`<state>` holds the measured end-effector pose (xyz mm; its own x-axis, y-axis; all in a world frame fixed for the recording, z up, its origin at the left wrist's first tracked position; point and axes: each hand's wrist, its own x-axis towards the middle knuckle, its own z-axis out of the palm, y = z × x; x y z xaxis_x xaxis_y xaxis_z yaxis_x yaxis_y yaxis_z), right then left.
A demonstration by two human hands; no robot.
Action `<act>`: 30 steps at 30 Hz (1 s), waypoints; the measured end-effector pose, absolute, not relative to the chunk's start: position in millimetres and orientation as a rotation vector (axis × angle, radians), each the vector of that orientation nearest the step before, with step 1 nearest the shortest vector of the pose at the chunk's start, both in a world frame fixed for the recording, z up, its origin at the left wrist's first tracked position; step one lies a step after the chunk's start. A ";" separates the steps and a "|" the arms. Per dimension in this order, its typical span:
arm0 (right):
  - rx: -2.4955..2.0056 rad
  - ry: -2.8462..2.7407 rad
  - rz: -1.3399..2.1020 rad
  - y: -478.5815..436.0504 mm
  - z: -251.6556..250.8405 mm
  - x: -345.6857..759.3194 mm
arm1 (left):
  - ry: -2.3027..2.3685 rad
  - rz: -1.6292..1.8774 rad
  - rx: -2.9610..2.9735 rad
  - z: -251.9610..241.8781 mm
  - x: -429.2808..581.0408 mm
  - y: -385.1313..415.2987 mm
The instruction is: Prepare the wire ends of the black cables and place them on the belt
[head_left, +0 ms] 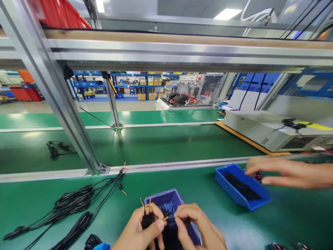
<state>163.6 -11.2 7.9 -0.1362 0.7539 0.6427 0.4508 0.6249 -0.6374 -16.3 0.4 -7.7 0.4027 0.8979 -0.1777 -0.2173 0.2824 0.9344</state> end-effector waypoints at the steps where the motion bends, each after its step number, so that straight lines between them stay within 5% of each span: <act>1: -0.957 -1.783 0.329 -11.7 9.1 163.6 | 0.839 0.871 1.020 -7.9 -16.6 0.4; 30: -1.024 -1.686 0.503 -13.8 9.7 161.0 | 0.887 0.867 1.068 -14.4 -17.3 -1.4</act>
<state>161.0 -13.8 9.7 -0.0815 0.8242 0.5604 0.3825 0.5451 -0.7461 -17.3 -1.4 -14.4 0.3876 0.9056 -0.1723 -0.1514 0.2469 0.9571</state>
